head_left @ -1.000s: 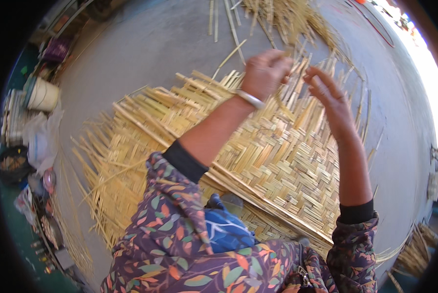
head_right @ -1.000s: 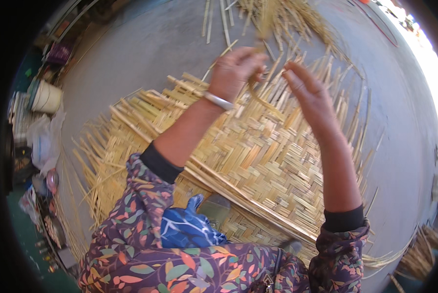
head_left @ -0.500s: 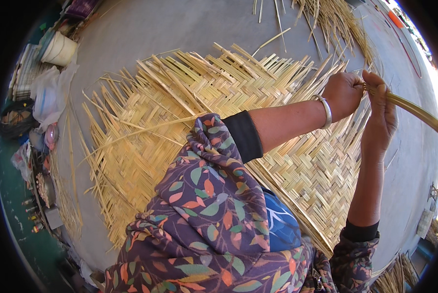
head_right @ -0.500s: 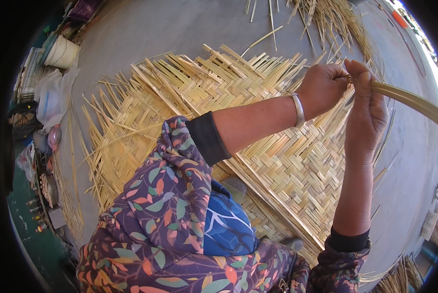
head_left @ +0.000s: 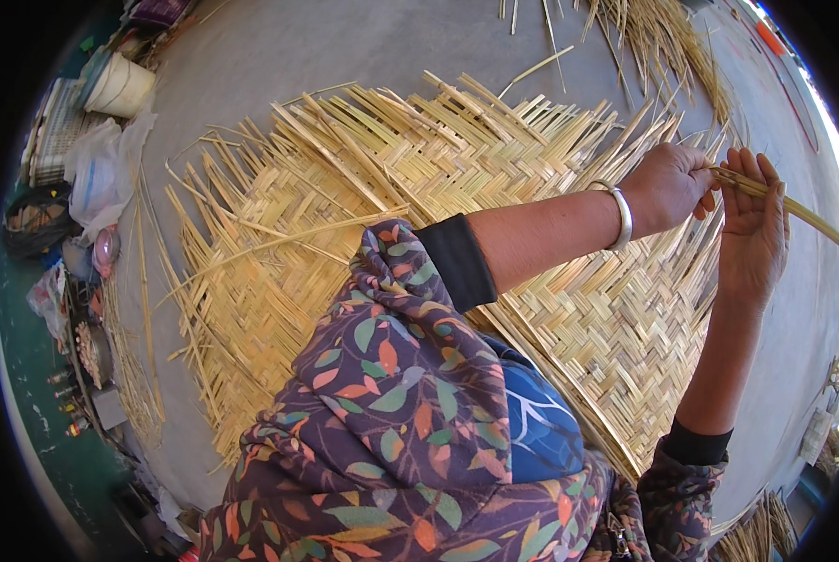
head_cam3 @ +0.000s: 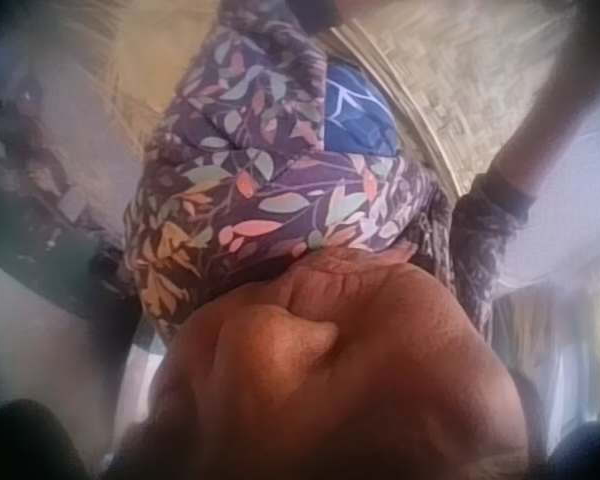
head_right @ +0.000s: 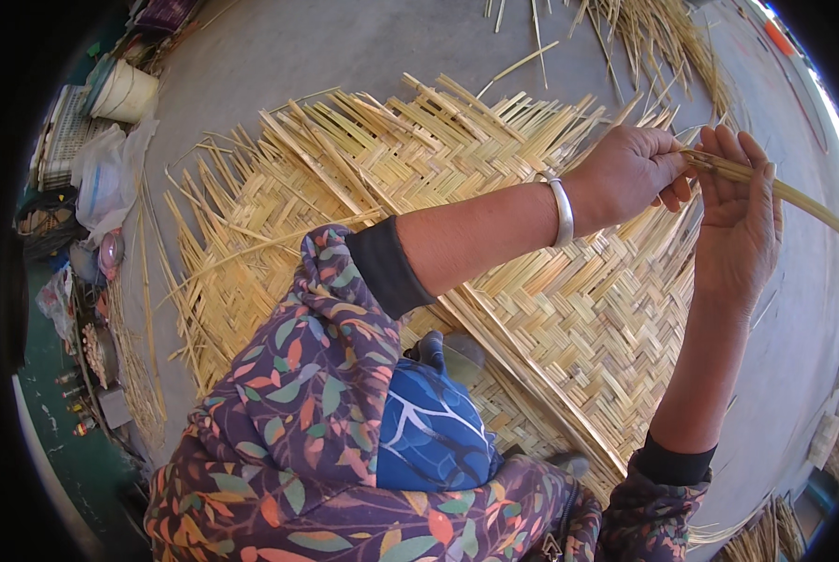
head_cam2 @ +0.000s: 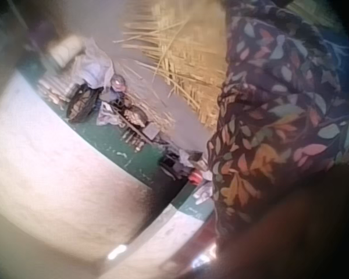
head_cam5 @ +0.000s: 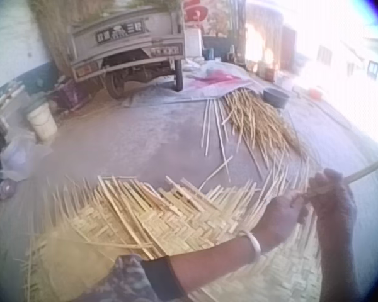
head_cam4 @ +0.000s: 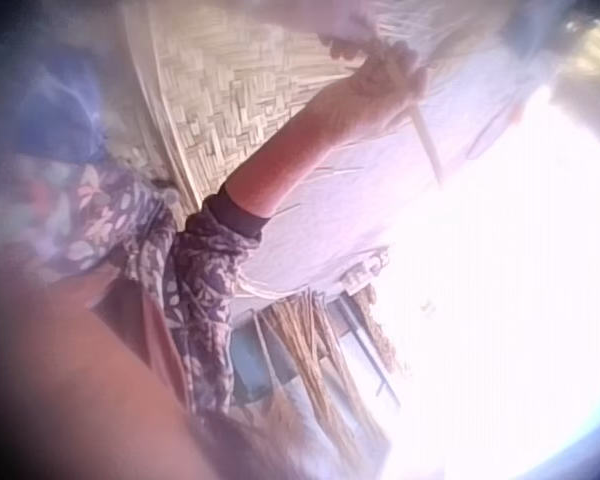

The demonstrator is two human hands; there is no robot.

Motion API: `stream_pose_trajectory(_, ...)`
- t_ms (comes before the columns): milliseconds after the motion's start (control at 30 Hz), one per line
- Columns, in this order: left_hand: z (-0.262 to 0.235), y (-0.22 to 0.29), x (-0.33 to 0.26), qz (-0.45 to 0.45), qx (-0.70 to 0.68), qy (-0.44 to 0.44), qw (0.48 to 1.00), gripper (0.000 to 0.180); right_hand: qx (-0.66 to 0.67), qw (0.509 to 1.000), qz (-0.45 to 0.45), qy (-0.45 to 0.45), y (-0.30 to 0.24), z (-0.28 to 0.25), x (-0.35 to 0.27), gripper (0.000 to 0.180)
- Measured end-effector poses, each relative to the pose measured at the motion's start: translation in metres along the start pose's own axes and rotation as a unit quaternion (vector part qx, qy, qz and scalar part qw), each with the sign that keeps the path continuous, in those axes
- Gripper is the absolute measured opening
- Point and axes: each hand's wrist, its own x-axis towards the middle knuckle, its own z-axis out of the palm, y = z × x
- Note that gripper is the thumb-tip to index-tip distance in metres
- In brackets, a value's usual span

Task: The person weaves a basket by hand, interlacing thin bamboo strips over and under vertical strands to form a tight pattern. They adjust the position of the basket and pull strips taut to maintain tension as the weave progresses.

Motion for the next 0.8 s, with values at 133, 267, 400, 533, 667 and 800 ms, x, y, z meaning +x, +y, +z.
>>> stream_pose_trajectory(133,-0.001,0.004,-0.004,0.051,0.101,0.003,0.994,0.021,-0.082,0.995,-0.059,-0.014,0.000,0.015,-0.006,0.038)
stream_pose_trajectory(267,0.001,0.001,-0.006,0.121,0.187,0.036,0.974,0.022,-0.130,0.987,-0.094,-0.025,-0.001,0.016,-0.004,0.038)
stream_pose_trajectory(400,-0.001,-0.006,-0.012,0.163,0.282,0.045,0.944,0.024,-0.107,0.992,-0.065,-0.016,0.003,0.011,-0.003,0.038)
stream_pose_trajectory(533,0.002,-0.006,-0.006,0.138,0.309,0.042,0.940,0.024,-0.096,0.994,-0.058,-0.003,0.005,0.009,-0.002,0.038)
stream_pose_trajectory(667,0.007,-0.009,0.006,0.120,0.323,0.097,0.933,0.025,-0.176,0.977,-0.116,-0.014,0.013,0.025,-0.013,0.037)
stream_pose_trajectory(800,-0.003,0.000,0.002,0.045,0.213,0.108,0.970,0.020,-0.146,0.983,-0.108,-0.034,0.016,0.043,-0.020,0.038)
